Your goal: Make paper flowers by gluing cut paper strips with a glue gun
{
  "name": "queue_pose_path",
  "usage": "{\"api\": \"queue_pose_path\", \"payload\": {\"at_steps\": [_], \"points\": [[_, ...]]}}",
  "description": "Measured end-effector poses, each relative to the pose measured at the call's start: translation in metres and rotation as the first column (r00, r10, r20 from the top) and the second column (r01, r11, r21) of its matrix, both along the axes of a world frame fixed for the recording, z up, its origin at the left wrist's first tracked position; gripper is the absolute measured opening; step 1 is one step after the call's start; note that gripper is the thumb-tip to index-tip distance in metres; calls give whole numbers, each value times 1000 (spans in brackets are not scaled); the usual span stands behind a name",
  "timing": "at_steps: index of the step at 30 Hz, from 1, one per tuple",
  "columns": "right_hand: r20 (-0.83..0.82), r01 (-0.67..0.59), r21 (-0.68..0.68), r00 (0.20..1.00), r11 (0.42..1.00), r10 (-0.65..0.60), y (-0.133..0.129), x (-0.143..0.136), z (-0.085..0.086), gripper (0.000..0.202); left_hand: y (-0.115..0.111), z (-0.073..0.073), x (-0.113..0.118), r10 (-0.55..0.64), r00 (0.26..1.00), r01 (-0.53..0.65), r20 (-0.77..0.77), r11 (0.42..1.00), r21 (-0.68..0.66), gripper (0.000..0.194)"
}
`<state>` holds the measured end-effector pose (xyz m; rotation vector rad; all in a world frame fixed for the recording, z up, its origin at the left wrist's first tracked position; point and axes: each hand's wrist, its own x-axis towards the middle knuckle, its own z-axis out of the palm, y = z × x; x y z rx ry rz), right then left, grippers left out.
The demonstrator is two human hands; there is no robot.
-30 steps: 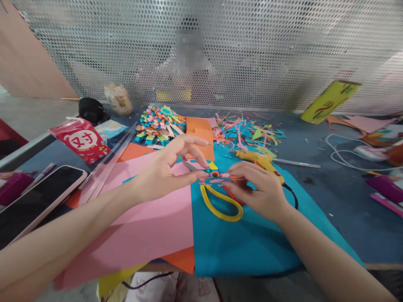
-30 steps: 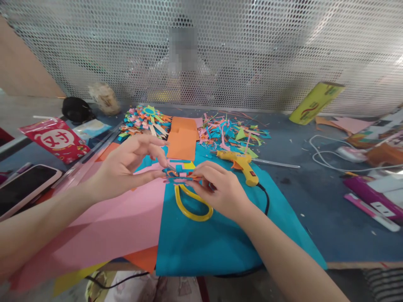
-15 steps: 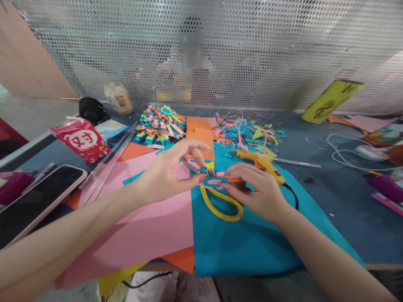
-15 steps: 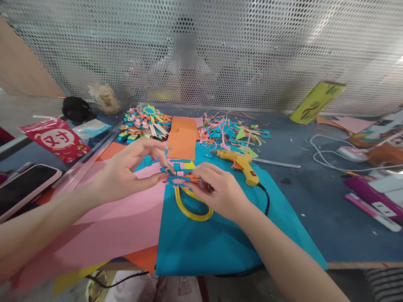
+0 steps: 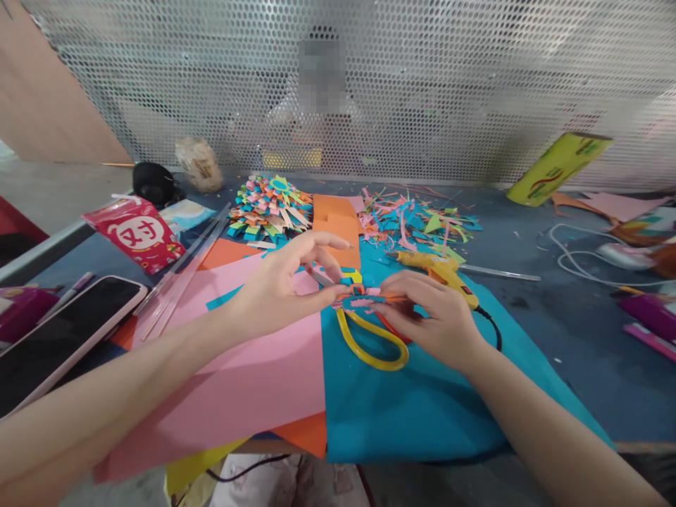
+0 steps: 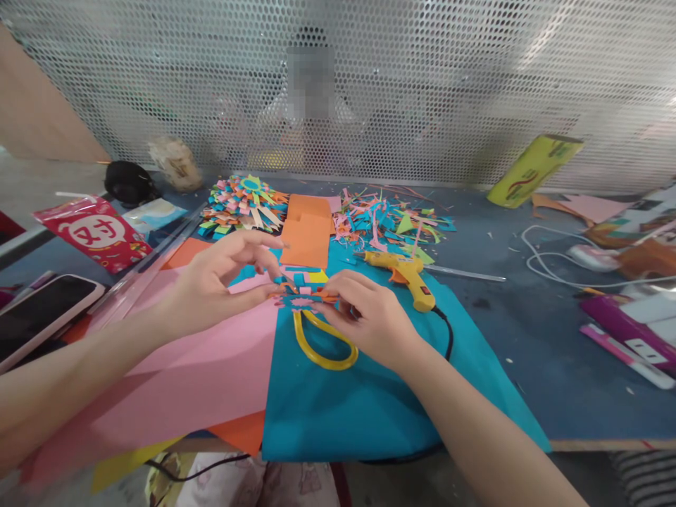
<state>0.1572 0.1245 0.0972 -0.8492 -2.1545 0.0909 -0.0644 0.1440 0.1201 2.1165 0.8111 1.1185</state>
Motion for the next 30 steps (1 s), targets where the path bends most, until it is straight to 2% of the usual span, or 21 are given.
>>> {"api": "queue_pose_path", "payload": {"at_steps": [6, 15, 23, 26, 30], "points": [[-2, 4, 10, 1000, 1000, -4, 1, 0, 0, 9, -1, 2, 1, -21, 999, 24, 47, 998, -62, 37], [14, 23, 3, 1000, 1000, -23, -1, 0, 1, 9, -1, 4, 0, -3, 1000, 7, 31, 993, -121, 40], [12, 20, -27, 1000, 999, -19, -1, 0, 0, 9, 0, 0, 1, -9, 999, 9, 36, 1000, -3, 35], [5, 18, -70, 1000, 997, -17, -1, 0, 1, 9, 0, -1, 1, 18, 1000, -18, 8, 999, 42, 40], [-11, 33, -142, 999, 989, -35, -1, -1, 1, 8, 0, 1, 1, -23, 998, 22, 51, 1000, 20, 41]]}}
